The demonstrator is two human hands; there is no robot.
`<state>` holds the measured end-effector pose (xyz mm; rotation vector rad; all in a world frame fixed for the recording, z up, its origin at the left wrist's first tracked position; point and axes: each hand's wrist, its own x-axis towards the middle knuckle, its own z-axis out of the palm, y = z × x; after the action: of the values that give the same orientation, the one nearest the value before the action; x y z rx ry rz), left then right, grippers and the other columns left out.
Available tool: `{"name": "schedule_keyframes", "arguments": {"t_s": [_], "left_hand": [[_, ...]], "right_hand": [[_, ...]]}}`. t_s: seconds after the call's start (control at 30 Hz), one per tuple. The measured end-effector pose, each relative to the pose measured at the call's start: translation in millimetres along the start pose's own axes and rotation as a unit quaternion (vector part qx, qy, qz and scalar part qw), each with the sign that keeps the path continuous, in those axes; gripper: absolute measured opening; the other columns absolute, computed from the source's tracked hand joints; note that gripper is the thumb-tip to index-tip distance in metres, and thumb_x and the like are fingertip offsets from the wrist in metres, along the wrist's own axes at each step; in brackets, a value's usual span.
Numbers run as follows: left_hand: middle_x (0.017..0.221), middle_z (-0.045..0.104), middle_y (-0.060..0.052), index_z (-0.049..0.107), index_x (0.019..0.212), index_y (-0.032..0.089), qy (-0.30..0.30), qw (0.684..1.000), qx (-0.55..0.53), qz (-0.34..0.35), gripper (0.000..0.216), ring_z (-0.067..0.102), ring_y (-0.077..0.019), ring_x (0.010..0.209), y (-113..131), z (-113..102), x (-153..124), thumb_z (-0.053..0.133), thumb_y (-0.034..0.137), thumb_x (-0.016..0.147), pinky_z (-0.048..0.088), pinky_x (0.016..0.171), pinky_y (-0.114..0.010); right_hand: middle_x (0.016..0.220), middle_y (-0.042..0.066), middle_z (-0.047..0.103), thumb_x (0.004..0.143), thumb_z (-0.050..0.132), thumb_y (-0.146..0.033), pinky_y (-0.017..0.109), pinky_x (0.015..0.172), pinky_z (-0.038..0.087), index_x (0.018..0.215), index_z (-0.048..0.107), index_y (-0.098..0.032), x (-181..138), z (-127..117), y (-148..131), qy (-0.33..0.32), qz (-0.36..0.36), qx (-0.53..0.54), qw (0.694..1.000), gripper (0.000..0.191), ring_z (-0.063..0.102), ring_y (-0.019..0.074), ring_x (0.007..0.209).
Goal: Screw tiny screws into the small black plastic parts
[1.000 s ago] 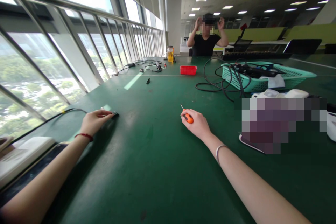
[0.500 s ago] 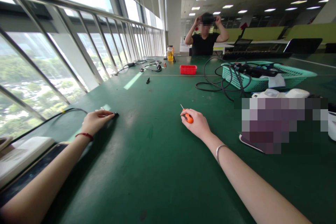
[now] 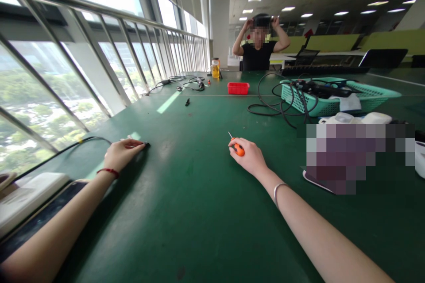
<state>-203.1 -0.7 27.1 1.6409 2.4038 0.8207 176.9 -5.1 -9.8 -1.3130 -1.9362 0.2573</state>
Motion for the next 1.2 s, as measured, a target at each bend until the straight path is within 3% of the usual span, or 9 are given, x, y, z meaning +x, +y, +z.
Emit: {"name": "schedule_keyframes", "arguments": {"t_s": [1.2], "left_hand": [[0.088, 0.073, -0.005, 0.073, 0.087, 0.023, 0.009, 1.000, 0.018, -0.002, 0.038, 0.065, -0.0275, 0.090, 3.5, 0.6, -3.1, 0.057, 0.052, 0.069, 0.048, 0.072, -0.034]], "right_hand": [[0.095, 0.001, 0.068, 0.077, 0.053, -0.026, 0.035, 0.078, 0.048, 0.085, 0.062, -0.024, 1.1, -0.8, 0.8, -0.027, 0.026, 0.005, 0.999, 0.012, 0.062, 0.0191, 0.082]]}}
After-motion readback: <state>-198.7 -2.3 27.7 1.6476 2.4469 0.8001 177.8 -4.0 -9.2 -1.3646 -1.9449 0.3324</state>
